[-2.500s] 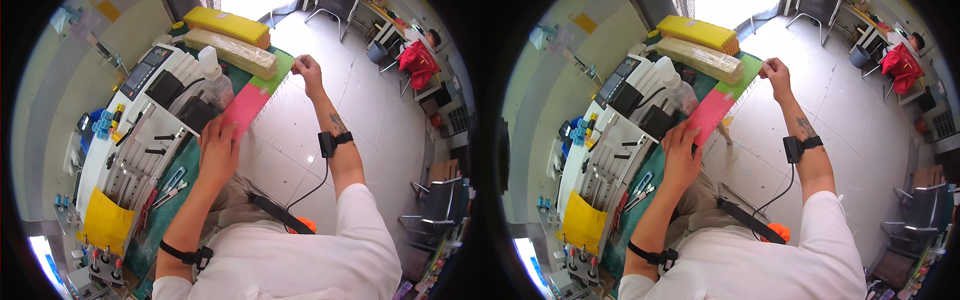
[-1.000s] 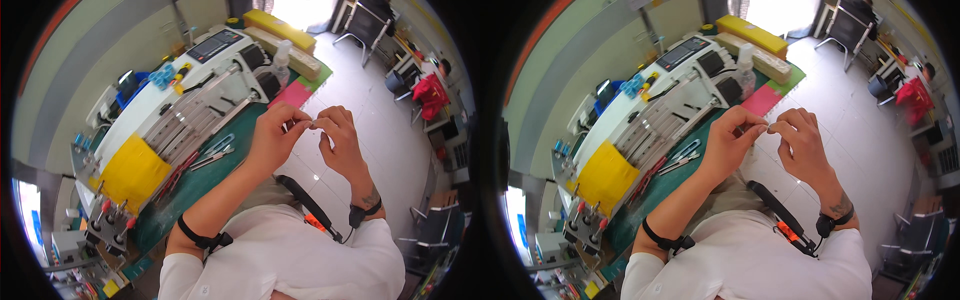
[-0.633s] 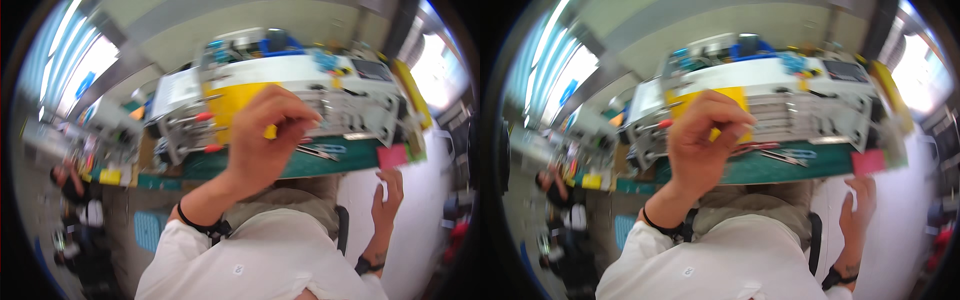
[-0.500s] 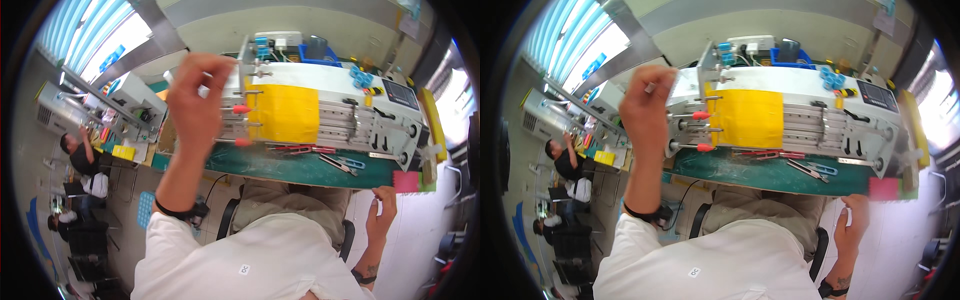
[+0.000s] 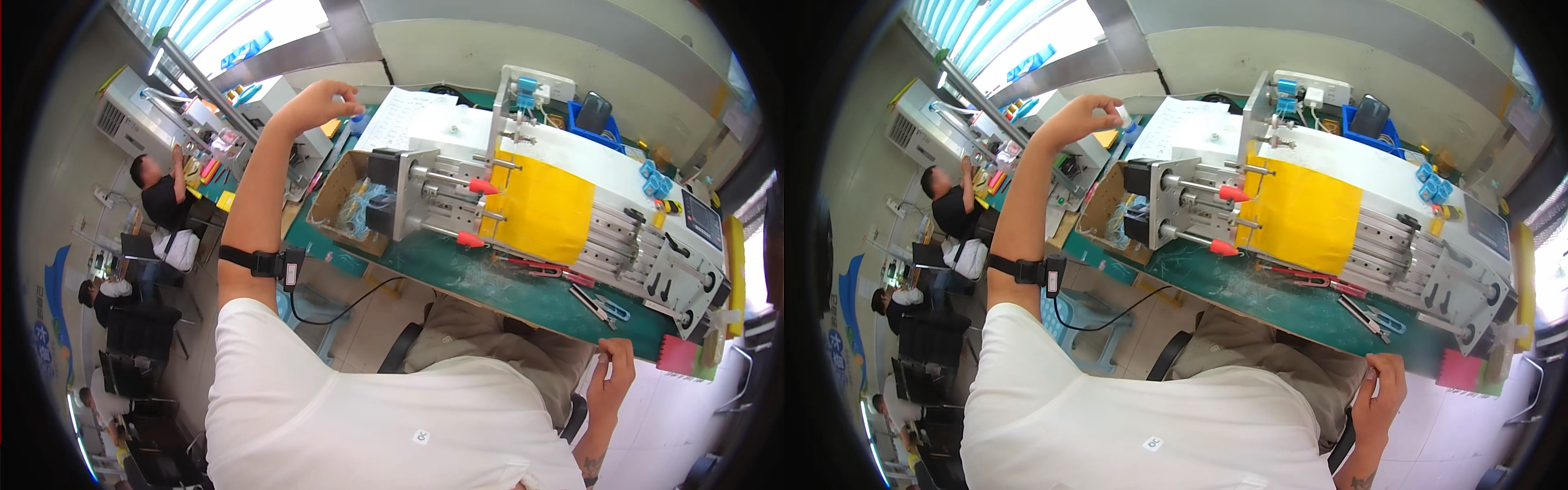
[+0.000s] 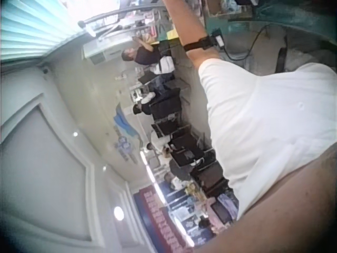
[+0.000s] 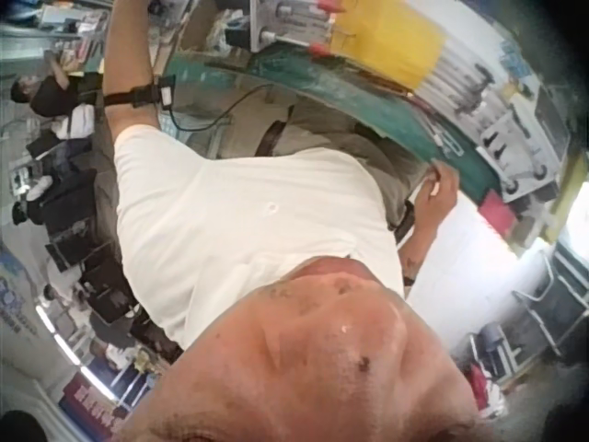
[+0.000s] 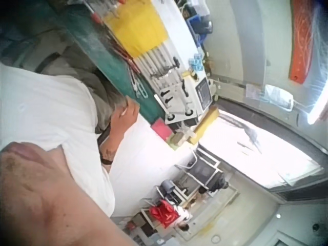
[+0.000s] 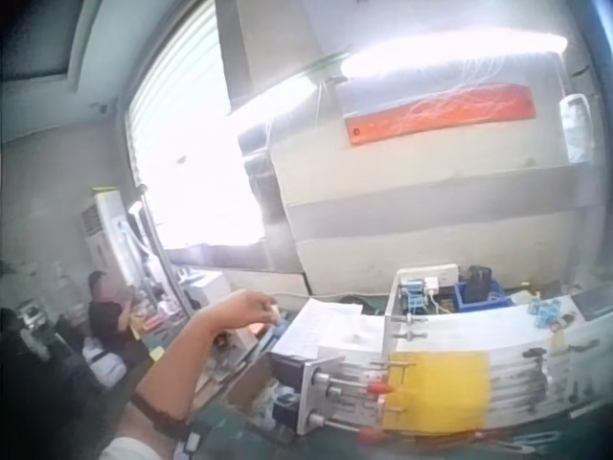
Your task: The person assembles small mechanical or electrical components using wires, glue from a bottle, and an assembly machine.
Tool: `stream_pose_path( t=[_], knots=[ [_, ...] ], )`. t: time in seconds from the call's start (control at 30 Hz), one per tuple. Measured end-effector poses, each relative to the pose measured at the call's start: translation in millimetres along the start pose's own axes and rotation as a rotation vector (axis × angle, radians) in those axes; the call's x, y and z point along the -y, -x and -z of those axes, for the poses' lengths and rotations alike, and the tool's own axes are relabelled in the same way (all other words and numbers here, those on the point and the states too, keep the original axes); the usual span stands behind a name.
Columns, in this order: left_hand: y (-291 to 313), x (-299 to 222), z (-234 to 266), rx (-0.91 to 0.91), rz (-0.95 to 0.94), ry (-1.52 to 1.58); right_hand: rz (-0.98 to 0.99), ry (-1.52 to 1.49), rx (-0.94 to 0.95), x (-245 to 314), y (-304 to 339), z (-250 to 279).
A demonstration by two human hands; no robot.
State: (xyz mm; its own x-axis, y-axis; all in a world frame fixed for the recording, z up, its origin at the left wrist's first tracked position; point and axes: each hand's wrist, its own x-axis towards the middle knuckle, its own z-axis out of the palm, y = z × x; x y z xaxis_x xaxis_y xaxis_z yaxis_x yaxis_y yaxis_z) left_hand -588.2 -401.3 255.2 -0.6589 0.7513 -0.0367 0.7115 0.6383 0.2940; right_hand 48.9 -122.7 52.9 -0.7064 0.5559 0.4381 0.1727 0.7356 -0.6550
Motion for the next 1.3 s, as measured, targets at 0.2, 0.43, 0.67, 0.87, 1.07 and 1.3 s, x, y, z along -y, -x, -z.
stream_pose_path(
  t=[0.2, 0.43, 0.67, 0.87, 1.07, 1.3],
  knots=[
    [36.3, 8.0, -25.4, -0.324, -0.123, 0.132, 0.079, -0.023, 0.035, -3.7, -7.4, -11.3],
    [29.9, 4.7, -29.9, -0.273, -0.107, 0.293, 0.102, -0.019, 0.009, -2.9, -12.0, -7.0],
    [47.5, -77.5, -36.6, -0.613, -0.351, 0.032, 0.081, -0.017, 0.013, -12.8, -10.1, -13.7],
    [87.2, -320.8, -113.9, -0.313, -0.757, 0.173, -0.007, -0.135, 0.025, -22.9, -0.1, -17.1],
    [53.8, -431.2, -191.8, -0.325, -0.96, 0.203, -0.132, -0.523, 0.277, -38.3, 21.8, -48.3],
    [-19.0, -465.0, -180.6, 0.269, -0.697, 0.368, -0.345, -0.955, 0.514, -72.1, 52.1, -83.3]
  ],
)
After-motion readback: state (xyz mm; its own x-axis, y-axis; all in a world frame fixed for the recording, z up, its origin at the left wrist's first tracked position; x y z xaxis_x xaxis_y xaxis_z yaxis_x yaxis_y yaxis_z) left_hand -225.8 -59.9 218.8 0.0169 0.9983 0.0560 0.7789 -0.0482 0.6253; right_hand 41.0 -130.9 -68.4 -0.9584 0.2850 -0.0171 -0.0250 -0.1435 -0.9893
